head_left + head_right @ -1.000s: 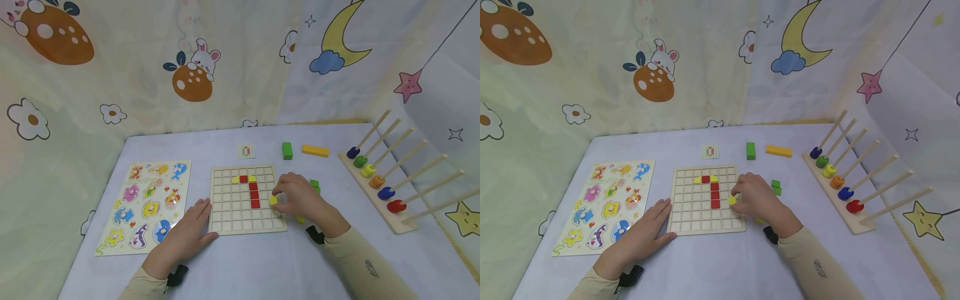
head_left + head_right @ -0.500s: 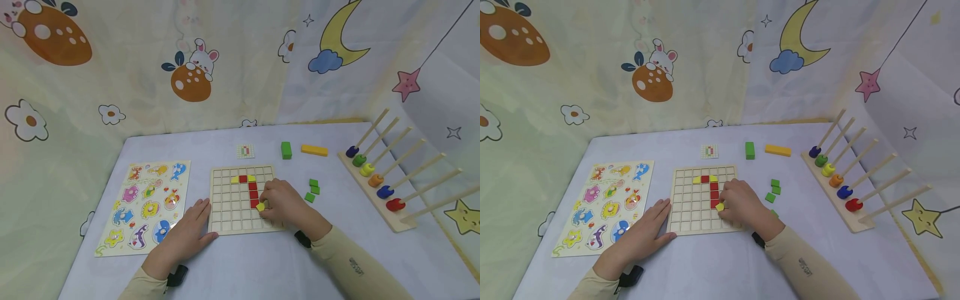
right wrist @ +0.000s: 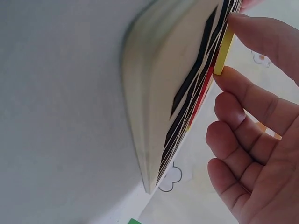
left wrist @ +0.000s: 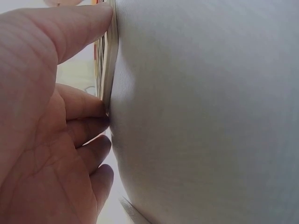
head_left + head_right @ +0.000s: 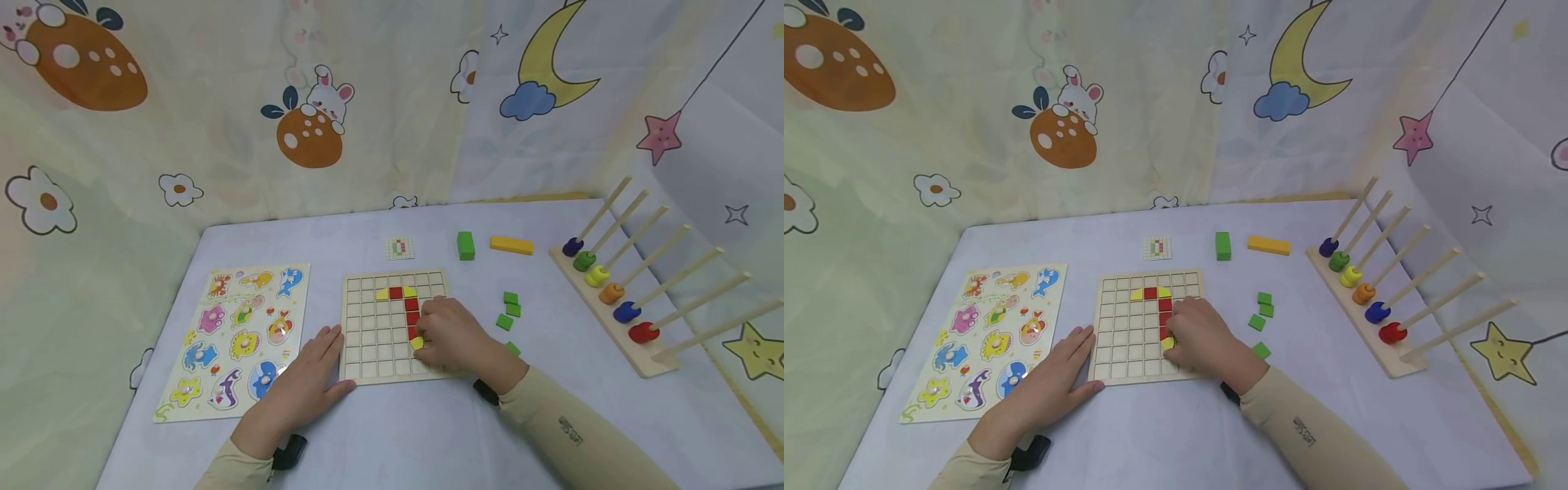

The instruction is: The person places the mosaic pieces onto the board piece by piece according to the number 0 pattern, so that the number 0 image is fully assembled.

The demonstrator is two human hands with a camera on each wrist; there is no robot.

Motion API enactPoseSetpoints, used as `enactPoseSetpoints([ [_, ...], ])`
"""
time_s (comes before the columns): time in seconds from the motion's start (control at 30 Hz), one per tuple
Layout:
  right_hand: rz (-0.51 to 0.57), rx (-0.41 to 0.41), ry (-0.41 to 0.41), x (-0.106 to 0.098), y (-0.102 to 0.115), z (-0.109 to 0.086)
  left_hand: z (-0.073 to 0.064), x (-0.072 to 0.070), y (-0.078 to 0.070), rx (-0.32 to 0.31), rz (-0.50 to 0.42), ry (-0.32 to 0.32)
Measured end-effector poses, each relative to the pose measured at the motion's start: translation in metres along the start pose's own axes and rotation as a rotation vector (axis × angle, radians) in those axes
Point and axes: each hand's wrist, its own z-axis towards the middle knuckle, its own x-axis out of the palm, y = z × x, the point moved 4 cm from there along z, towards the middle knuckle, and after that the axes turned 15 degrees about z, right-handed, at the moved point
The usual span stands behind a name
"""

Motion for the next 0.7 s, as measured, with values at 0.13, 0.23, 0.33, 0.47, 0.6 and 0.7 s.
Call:
enactPoseSetpoints([
  [0.13, 0.012, 0.031, 0.014, 0.0016, 0.0012, 0.0006, 0.0003, 0.0005, 0.0002, -0.003, -0.005, 0.006],
  [0.23, 0.009, 0.035, 0.013, 0.0023, 0.0016, 0.0007, 0.0004, -0.0001, -0.0001, -0.002, -0.009, 0.001],
  [0.33, 0.006, 0.031, 0.012, 0.0027, 0.002, 0.0005, 0.0002, -0.0006, -0.0002, -0.003, -0.01, 0.0],
  [0.47, 0.006, 0.023, 0.009, 0.0027, 0.0025, 0.0001, -0.0003, -0.0015, -0.0008, -0.007, -0.011, 0.003],
  [0.6, 0.013, 0.018, -0.003, 0.0013, 0.0031, -0.0006, -0.0003, -0.0025, -0.0019, -0.008, -0.018, 0.007],
  [0.7, 0.024, 0.017, -0.004, 0.0004, 0.0035, -0.0011, -0.0003, -0.003, -0.0023, -0.008, -0.017, 0.009],
])
